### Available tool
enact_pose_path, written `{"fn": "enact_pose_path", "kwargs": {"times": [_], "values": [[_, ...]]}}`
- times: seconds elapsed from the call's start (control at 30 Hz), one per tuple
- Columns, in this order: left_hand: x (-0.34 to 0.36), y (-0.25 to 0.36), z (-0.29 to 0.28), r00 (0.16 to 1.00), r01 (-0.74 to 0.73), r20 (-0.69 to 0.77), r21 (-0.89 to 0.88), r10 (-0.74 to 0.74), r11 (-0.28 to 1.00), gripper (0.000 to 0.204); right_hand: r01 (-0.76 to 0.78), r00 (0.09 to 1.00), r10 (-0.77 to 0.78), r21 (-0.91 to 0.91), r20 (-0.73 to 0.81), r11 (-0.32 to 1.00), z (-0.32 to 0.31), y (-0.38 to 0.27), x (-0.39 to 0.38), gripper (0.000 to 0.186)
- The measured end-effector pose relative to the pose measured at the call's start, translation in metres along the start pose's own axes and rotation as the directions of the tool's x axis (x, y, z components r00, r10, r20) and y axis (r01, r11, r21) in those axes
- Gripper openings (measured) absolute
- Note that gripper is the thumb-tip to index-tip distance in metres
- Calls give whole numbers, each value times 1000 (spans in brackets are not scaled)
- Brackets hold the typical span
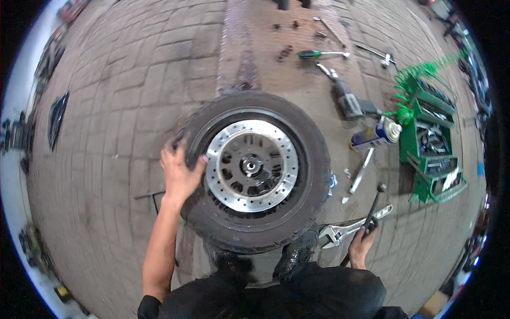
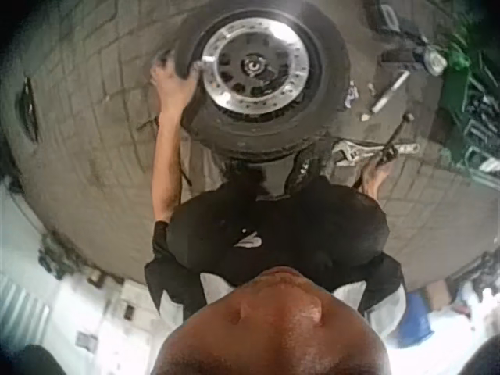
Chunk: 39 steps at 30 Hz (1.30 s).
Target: The person holds a small box, removes a component, and then uses a hammer and a metal rod to drive a bearing into the center of a motorcycle wheel.
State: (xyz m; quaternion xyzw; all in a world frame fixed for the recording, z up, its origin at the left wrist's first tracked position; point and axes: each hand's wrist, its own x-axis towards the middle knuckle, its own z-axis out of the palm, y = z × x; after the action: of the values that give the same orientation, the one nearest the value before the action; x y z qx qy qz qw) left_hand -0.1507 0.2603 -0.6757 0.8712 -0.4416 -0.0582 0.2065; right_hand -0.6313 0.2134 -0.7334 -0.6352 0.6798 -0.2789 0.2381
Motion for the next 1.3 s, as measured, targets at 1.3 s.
{"fn": "enact_pose_path", "kwargs": {"times": [1.3], "values": [[-37,-82,24,831,525,170,-556,-530,645,89,700,387,-535,138,751,700,71,-194,37,59]]}}
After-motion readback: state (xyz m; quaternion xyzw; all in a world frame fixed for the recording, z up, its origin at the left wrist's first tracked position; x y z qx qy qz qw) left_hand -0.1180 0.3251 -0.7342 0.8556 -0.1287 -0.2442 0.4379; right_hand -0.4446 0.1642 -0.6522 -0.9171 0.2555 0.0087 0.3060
